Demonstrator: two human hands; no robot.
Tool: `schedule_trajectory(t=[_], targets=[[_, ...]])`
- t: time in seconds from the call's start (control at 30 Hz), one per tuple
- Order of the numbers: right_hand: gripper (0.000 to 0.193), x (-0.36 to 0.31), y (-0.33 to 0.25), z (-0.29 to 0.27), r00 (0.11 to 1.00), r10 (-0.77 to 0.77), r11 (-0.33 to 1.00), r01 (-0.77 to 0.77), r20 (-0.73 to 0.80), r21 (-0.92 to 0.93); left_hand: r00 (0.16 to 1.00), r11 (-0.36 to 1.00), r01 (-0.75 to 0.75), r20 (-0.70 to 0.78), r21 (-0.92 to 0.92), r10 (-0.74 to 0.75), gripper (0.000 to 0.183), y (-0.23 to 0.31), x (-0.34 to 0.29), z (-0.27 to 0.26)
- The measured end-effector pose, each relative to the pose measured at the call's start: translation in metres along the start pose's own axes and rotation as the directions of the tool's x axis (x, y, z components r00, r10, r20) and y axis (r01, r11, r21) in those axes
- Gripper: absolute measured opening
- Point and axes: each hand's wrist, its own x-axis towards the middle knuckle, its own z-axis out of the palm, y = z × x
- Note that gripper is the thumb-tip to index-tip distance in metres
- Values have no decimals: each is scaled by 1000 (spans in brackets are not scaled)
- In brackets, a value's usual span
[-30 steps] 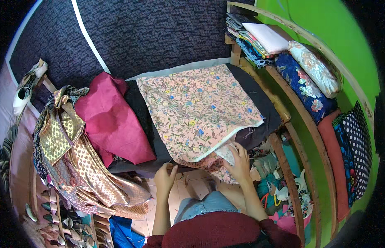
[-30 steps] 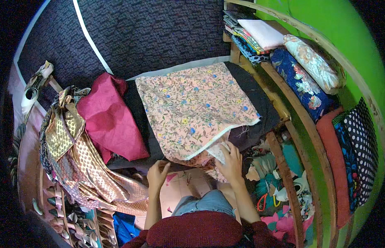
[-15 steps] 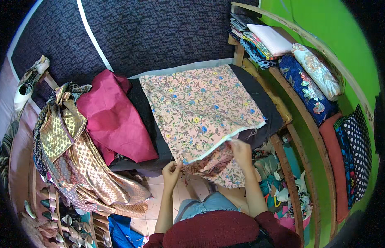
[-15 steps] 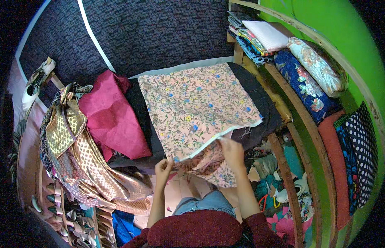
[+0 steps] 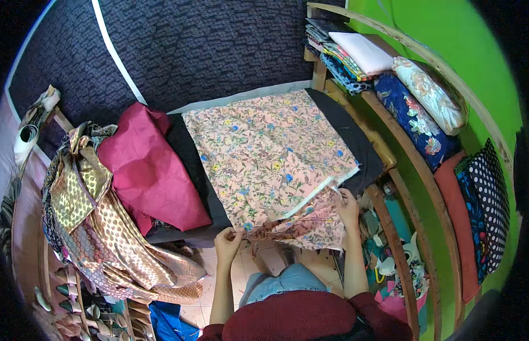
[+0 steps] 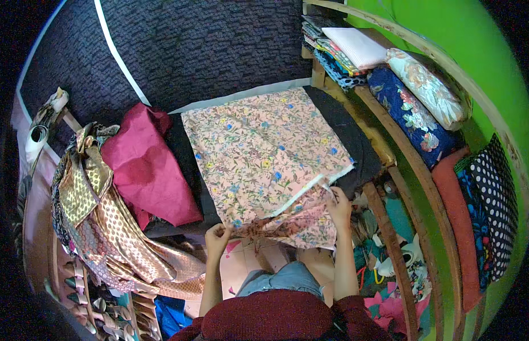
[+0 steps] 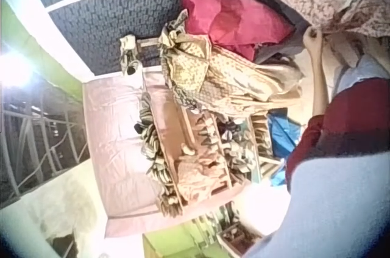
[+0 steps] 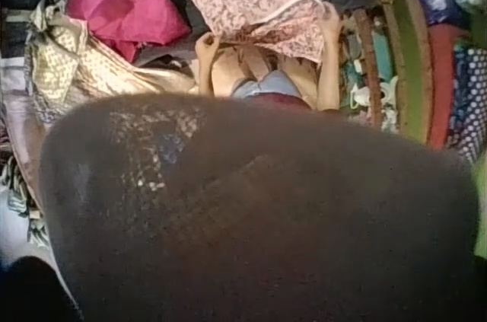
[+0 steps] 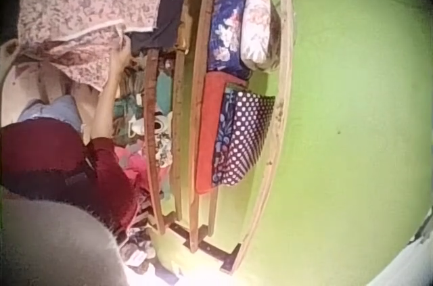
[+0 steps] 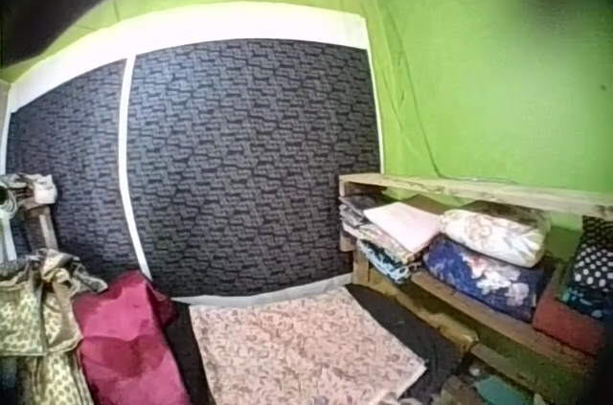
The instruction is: The recorder folds a floral patterned fabric and places it on a shelf.
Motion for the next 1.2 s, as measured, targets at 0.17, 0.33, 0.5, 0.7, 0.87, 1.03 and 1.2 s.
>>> schedule_trajectory(t=[0.17, 0.33, 0.5, 0.7, 0.87, 1.03, 1.2], targets=[[33, 2, -31, 3, 996, 51, 971, -33, 68, -238, 998, 1000, 3, -61, 2, -3, 25, -6, 0, 3], [39, 9, -10, 0, 989, -44, 999, 40, -139, -32, 999, 996, -24, -25, 90, 26, 26, 14, 3, -2], [48, 13, 14, -14, 974, 209, 967, -192, 87, -170, 960, 872, -109, -176, 478, 217, 24, 42, -4, 3], [37, -2, 2, -1, 995, -80, 996, 77, 52, 49, 848, 612, -483, 159, 627, 505, 53, 82, -2, 36], [40, 1, -20, 5, 999, -35, 999, 34, 40, 41, 668, 411, -744, 572, 527, 476, 39, 74, 32, 64], [29, -5, -29, 7, 999, 7, 986, -12, 33, 163, 708, 587, -701, 494, 404, 505, 18, 83, 60, 51], [26, -5, -29, -1, 987, 90, 996, -90, 131, -7, 865, 838, -498, 199, 223, 461, 13, 113, 84, 37]])
